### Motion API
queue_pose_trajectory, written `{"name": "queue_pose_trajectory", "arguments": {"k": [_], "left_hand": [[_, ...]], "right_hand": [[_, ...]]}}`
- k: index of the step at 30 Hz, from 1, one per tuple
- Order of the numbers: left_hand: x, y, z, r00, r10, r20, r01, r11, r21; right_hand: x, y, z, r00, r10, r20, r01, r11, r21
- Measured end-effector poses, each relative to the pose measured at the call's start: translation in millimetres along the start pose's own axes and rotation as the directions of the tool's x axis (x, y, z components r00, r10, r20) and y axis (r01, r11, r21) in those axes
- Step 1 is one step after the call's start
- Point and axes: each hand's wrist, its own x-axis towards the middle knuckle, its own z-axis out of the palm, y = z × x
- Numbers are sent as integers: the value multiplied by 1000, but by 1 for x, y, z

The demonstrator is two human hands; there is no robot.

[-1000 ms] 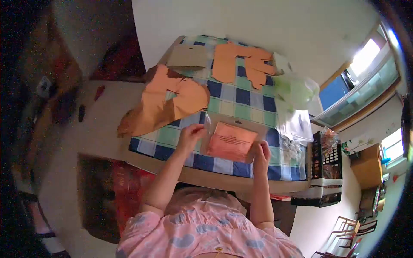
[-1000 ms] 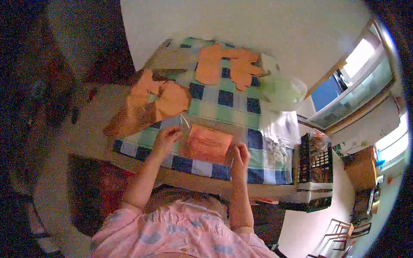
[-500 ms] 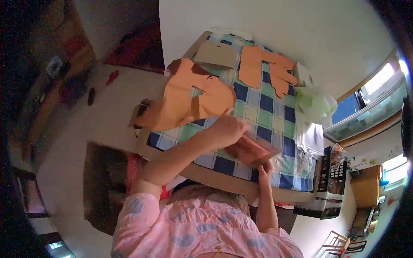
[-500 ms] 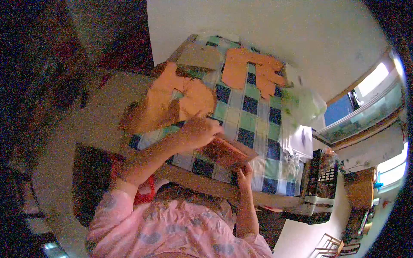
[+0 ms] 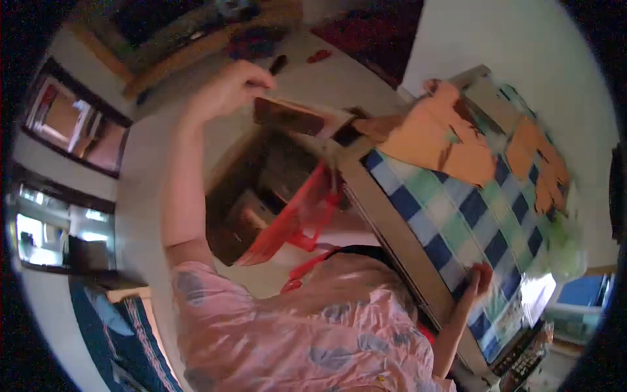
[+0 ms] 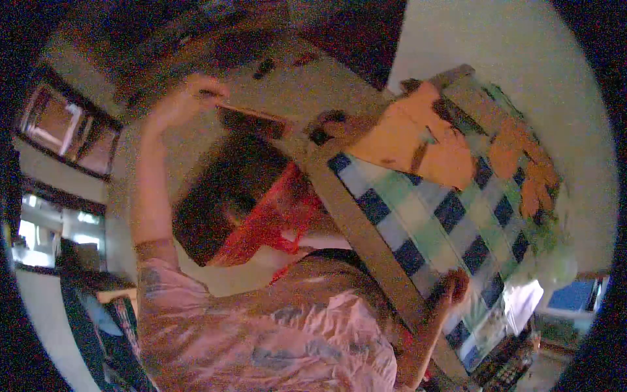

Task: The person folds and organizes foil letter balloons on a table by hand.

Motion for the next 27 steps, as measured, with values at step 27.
{"name": "queue_pose_trajectory", "arguments": {"k": [27], "left_hand": [[-144, -140, 312, 690, -627, 360, 480, 770, 421]], "right_hand": [[20, 18, -3, 990, 107, 92, -116, 989, 95]]}}
